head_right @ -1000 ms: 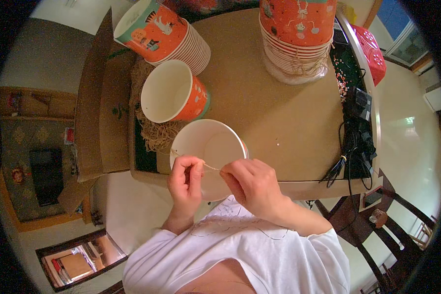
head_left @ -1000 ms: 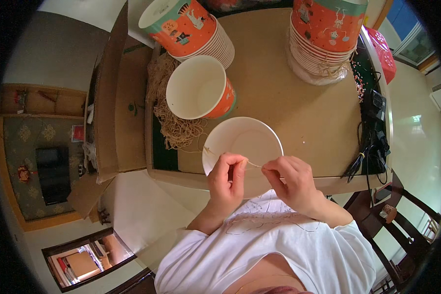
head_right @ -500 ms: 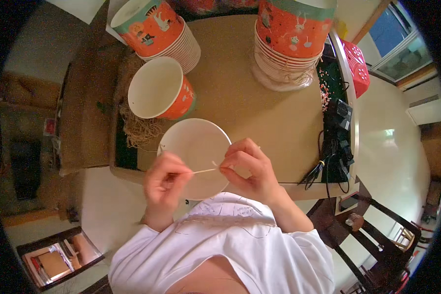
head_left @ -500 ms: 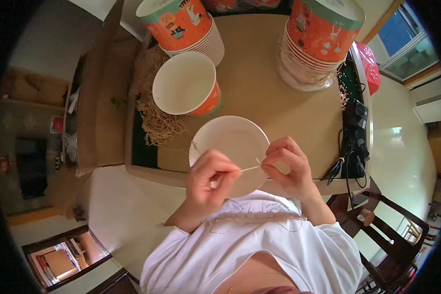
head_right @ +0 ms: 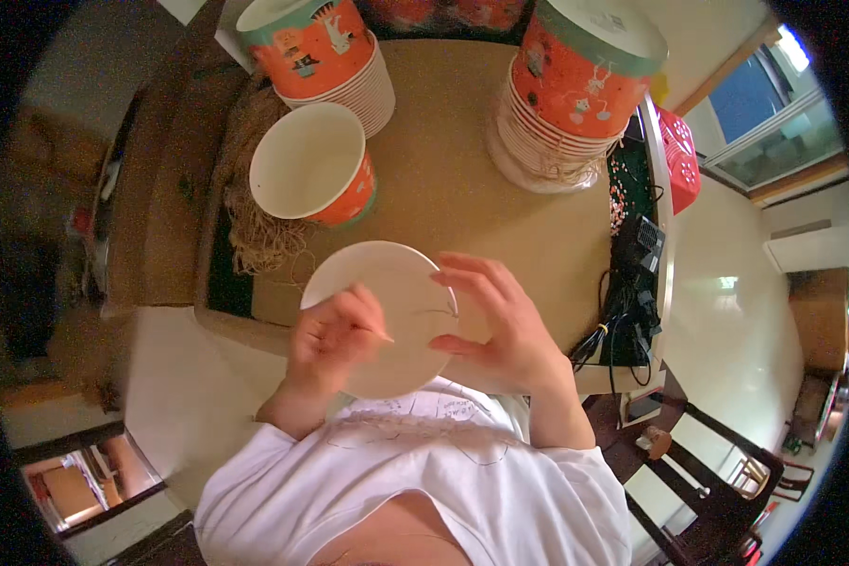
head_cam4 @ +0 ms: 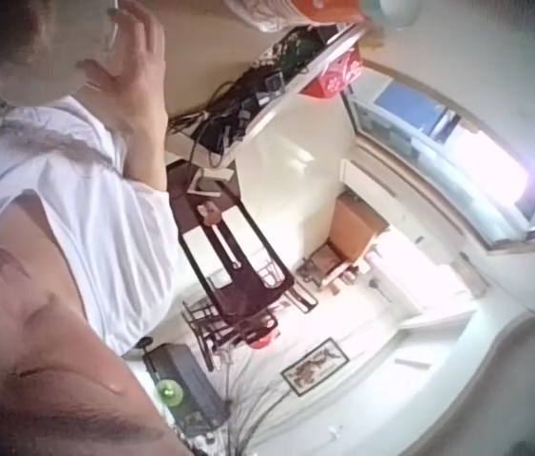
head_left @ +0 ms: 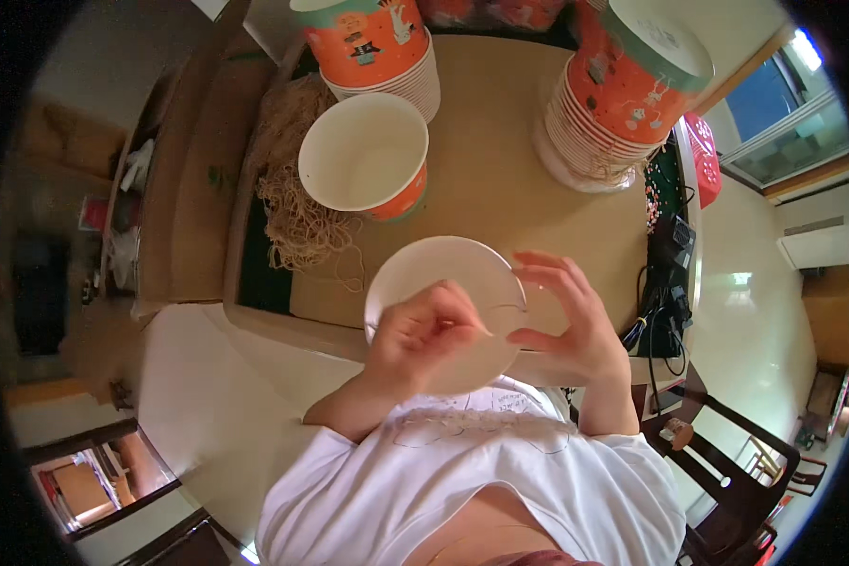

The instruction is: Tying thin strings into pre-punched holes on paper buckets to create handles.

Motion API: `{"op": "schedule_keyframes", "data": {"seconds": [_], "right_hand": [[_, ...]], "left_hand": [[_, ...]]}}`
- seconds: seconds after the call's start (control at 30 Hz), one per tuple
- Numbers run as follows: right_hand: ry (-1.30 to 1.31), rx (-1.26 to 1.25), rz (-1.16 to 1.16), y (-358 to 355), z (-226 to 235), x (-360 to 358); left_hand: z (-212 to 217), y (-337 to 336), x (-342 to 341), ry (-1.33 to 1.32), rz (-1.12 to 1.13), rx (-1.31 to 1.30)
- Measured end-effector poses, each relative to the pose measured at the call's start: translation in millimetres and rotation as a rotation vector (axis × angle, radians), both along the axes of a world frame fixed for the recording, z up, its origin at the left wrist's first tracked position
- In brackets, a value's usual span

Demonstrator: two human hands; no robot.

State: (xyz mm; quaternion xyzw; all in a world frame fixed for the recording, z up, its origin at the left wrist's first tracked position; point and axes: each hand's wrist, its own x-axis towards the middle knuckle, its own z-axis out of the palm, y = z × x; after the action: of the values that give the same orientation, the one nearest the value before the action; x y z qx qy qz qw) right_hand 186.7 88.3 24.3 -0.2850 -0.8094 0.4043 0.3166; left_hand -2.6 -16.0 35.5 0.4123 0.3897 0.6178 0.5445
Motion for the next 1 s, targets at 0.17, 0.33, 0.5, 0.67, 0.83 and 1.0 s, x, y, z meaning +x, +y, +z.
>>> {"op": "schedule_keyframes", "data": {"seconds": [0.17, 0.33, 0.5, 0.67, 0.83, 1.0], "right_hand": [[-0.034, 0.096, 0.088, 14, -5, -21], [0.032, -0.031, -0.184, 17, -31, -26], [0.067, -0.43, -0.118, 30, -47, -30], [-0.029, -0.577, -0.034, 38, -76, -22], [-0.403, -0.434, 0.259, 46, -83, -3], [-0.202, -1.648, -0.172, 38, -99, 23]], "left_hand": [[15, 0, -11, 0.904, 0.296, 0.064], [-24, 1, -59, 1.212, 0.697, -0.061], [-79, -8, -91, 0.508, 0.286, -0.476], [-101, -1, -73, 0.278, 0.175, -0.443], [-151, -16, -66, 0.36, -0.049, -0.66], [-112, -24, -73, 0.149, -0.13, -0.798]]}}
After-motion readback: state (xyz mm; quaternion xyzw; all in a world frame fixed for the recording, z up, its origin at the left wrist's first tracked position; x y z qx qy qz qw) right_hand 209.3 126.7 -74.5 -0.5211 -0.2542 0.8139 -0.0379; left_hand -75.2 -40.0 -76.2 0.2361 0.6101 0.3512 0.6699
